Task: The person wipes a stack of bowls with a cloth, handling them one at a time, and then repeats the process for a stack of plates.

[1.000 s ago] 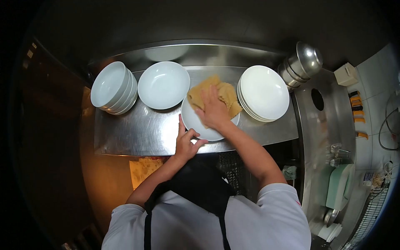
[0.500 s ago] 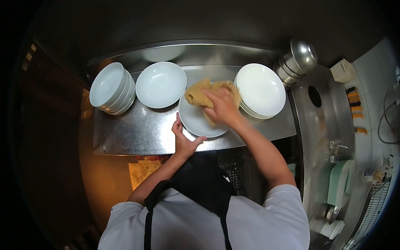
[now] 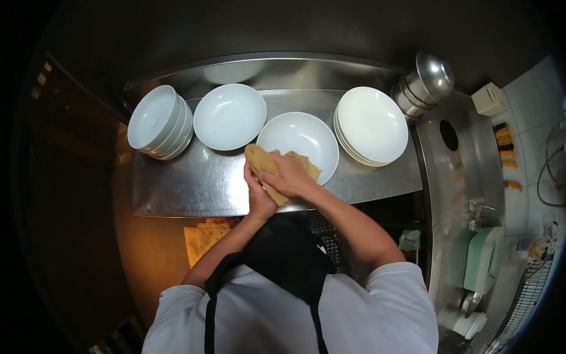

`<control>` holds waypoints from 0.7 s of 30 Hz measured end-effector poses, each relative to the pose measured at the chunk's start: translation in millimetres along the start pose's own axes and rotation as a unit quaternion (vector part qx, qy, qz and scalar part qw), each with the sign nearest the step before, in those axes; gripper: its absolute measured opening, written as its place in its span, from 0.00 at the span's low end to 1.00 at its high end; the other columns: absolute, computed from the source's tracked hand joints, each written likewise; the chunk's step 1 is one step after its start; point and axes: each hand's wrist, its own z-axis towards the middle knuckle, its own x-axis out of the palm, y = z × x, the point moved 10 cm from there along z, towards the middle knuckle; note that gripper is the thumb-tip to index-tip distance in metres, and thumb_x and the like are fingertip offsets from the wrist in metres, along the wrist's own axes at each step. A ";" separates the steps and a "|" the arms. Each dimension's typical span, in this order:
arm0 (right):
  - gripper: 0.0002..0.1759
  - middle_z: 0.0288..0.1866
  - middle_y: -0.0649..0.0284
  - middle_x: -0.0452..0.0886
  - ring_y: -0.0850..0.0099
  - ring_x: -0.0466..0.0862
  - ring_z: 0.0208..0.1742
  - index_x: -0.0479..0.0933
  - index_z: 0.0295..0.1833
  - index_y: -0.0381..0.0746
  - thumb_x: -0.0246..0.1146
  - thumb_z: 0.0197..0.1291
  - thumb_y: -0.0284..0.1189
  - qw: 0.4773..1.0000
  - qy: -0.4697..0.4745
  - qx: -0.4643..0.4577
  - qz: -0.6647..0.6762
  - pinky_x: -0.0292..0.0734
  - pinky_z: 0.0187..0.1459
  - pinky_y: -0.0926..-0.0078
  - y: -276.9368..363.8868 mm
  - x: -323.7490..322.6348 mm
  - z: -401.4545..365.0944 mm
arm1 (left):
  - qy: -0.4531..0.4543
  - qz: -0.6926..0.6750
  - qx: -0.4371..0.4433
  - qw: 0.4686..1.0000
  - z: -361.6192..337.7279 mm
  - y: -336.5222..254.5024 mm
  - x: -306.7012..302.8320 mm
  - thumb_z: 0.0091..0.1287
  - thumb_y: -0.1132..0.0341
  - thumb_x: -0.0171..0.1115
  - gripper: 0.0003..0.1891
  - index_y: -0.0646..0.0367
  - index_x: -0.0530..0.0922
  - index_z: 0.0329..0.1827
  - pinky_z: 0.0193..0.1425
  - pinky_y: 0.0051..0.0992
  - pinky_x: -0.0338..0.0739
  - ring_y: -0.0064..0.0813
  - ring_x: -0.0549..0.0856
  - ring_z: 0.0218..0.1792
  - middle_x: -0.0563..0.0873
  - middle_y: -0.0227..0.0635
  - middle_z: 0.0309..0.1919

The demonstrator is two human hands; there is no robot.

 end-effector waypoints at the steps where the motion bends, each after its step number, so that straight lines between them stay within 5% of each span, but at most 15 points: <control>1: 0.26 0.48 0.46 0.86 0.47 0.85 0.52 0.80 0.59 0.39 0.70 0.59 0.42 0.998 0.039 -0.043 -0.019 0.77 0.56 0.51 4.2 -1.8 -8.0 | -0.004 0.014 -0.003 1.000 -0.8 0.0 0.4 0.47 0.64 0.89 0.74 0.60 0.33 0.83 0.82 0.40 0.59 0.52 0.60 0.82 0.59 0.62 0.79; 5: 0.28 0.44 0.50 0.86 0.49 0.85 0.50 0.82 0.60 0.41 0.73 0.54 0.40 0.961 0.104 -0.180 -0.181 0.76 0.56 0.54 -0.4 -31.0 -47.7 | -0.014 0.165 0.052 0.985 -9.0 9.0 -2.3 0.46 0.60 0.89 0.74 0.60 0.34 0.84 0.84 0.44 0.54 0.55 0.56 0.83 0.57 0.64 0.79; 7: 0.29 0.47 0.51 0.86 0.51 0.85 0.52 0.82 0.61 0.41 0.73 0.53 0.39 0.926 0.168 -0.058 -0.334 0.76 0.58 0.56 -15.7 -55.4 -38.5 | 0.003 0.202 0.066 0.977 -5.3 2.1 -0.3 0.44 0.56 0.90 0.74 0.60 0.37 0.84 0.85 0.48 0.50 0.59 0.53 0.83 0.55 0.67 0.80; 8: 0.30 0.49 0.52 0.86 0.51 0.85 0.52 0.83 0.62 0.42 0.74 0.52 0.39 0.893 0.197 0.005 -0.404 0.76 0.58 0.57 -26.0 -66.0 -34.4 | 0.007 0.251 0.075 0.965 -7.7 -9.9 -1.5 0.48 0.45 0.85 0.55 0.59 0.65 0.77 0.81 0.62 0.49 0.69 0.54 0.79 0.55 0.64 0.80; 11: 0.32 0.56 0.52 0.86 0.53 0.83 0.58 0.83 0.63 0.42 0.75 0.50 0.39 0.958 -0.092 -0.043 -0.267 0.74 0.62 0.58 -20.5 -111.5 -14.6 | 0.057 0.323 0.125 0.936 -9.1 -11.8 8.7 0.50 0.43 0.83 0.36 0.52 0.82 0.58 0.78 0.67 0.51 0.69 0.57 0.78 0.57 0.62 0.80; 12: 0.32 0.60 0.51 0.85 0.53 0.81 0.63 0.83 0.63 0.42 0.75 0.51 0.40 0.955 -0.138 -0.114 -0.235 0.71 0.65 0.55 -14.8 -101.1 -10.8 | 0.050 0.294 0.118 0.947 -6.6 -20.5 8.0 0.53 0.44 0.81 0.25 0.52 0.83 0.42 0.75 0.69 0.51 0.67 0.60 0.77 0.59 0.62 0.78; 14: 0.35 0.66 0.48 0.80 0.50 0.76 0.70 0.79 0.69 0.45 0.73 0.56 0.43 0.975 -0.025 -0.179 -0.129 0.65 0.72 0.49 -16.1 -41.7 11.5 | 0.091 0.285 0.076 0.951 -8.0 3.4 11.4 0.50 0.47 0.83 0.26 0.53 0.82 0.43 0.79 0.63 0.49 0.65 0.56 0.80 0.61 0.66 0.78; 16: 0.41 0.74 0.49 0.73 0.52 0.70 0.77 0.71 0.78 0.51 0.73 0.59 0.45 0.946 -0.044 -0.209 -0.245 0.58 0.78 0.46 -14.8 -3.0 20.4 | 0.104 0.270 0.029 0.957 -6.0 4.6 11.5 0.49 0.49 0.85 0.27 0.54 0.80 0.42 0.80 0.59 0.49 0.64 0.60 0.79 0.63 0.71 0.76; 21: 0.42 0.79 0.49 0.68 0.52 0.64 0.82 0.62 0.83 0.57 0.67 0.64 0.44 0.914 -0.047 -0.151 -0.373 0.48 0.82 0.47 -36.2 -30.5 58.0 | 0.024 0.279 0.122 0.952 -6.1 -15.4 4.3 0.48 0.50 0.86 0.27 0.55 0.78 0.39 0.81 0.57 0.51 0.67 0.58 0.79 0.62 0.71 0.77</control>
